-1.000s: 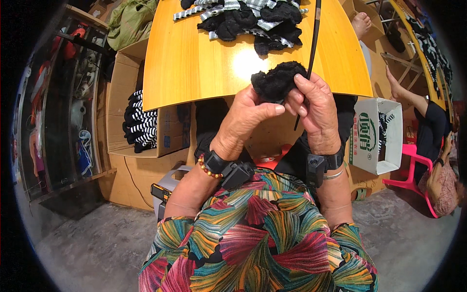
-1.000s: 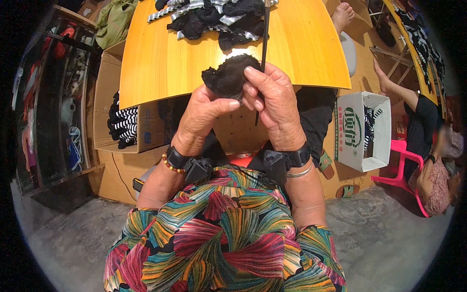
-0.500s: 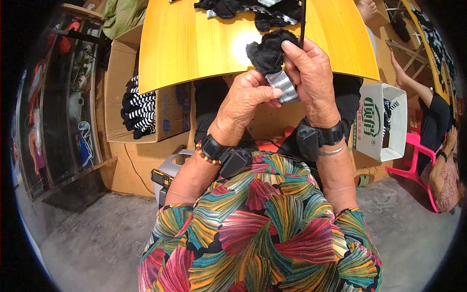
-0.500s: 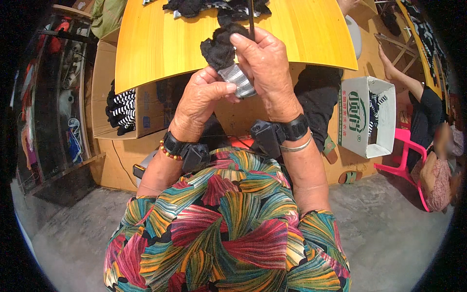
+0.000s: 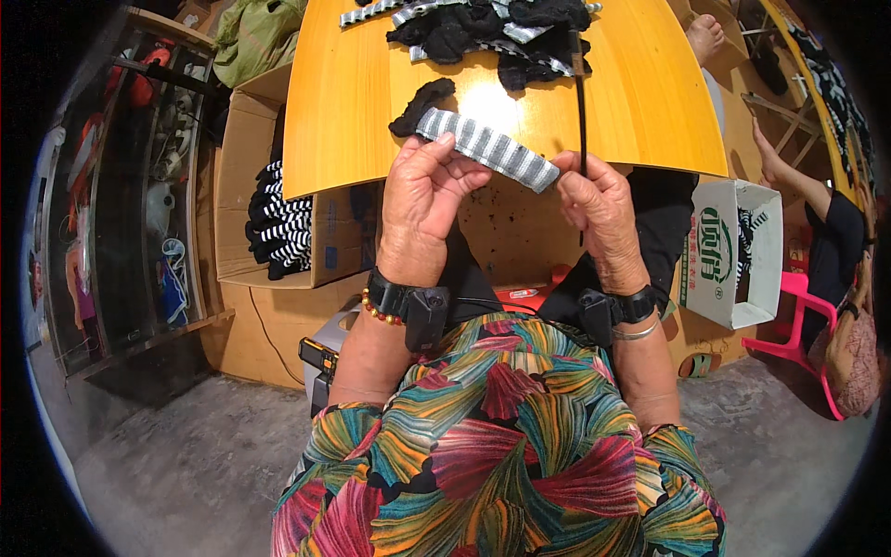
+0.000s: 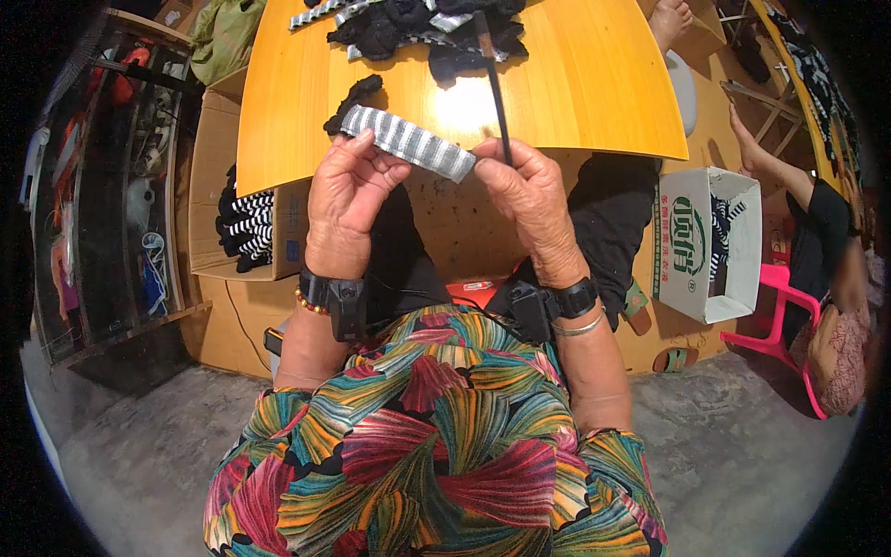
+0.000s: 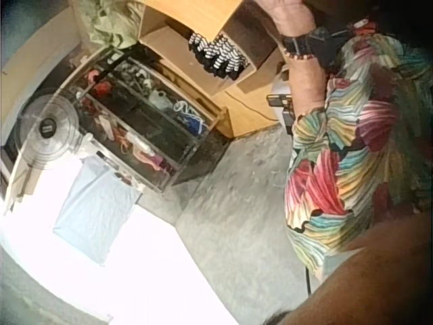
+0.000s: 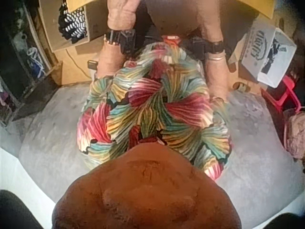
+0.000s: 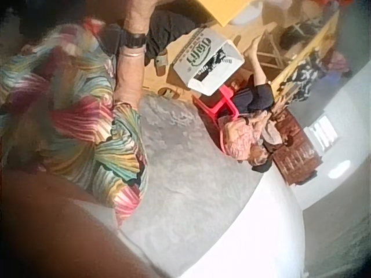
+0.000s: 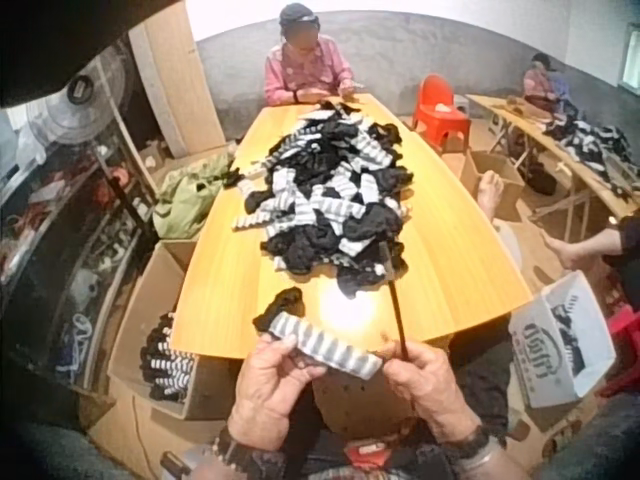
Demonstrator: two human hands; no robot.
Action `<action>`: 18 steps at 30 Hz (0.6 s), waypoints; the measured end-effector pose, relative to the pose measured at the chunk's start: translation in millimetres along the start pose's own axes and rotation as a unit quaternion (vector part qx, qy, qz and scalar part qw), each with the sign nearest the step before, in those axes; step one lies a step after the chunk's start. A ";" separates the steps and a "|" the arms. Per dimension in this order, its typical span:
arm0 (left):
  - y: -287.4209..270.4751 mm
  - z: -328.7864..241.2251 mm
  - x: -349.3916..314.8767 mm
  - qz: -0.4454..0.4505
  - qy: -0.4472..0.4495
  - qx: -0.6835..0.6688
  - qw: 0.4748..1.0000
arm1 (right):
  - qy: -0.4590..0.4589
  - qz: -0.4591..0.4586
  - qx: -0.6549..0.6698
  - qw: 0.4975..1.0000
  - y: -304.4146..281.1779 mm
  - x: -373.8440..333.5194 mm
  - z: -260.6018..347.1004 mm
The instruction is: Inspecting socks by pulling them over a plastic rod and turning them inside out.
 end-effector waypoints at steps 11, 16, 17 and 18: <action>13.4 1.3 -11.6 0.006 -0.036 0.119 0.992 | -0.020 -0.002 -0.022 1.000 17.0 2.2 -1.9; 12.8 7.1 -32.7 0.037 -0.050 0.225 0.972 | -0.053 -0.036 -0.049 0.997 12.6 3.0 0.6; 16.3 7.7 -32.5 0.037 -0.049 0.223 0.973 | -0.053 -0.034 -0.051 0.997 12.3 3.3 0.9; 22.7 3.3 -33.3 0.013 0.009 0.231 0.973 | -0.056 -0.031 -0.065 0.996 13.5 3.3 1.3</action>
Point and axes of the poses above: each hand's wrist, its own x-axis towards the middle knuckle, its own y-axis out of the palm, z = x × y, the point moved 2 cm from there along x, towards the middle knuckle, and after that the axes turned 8 degrees about x, right-handed, at the moved point
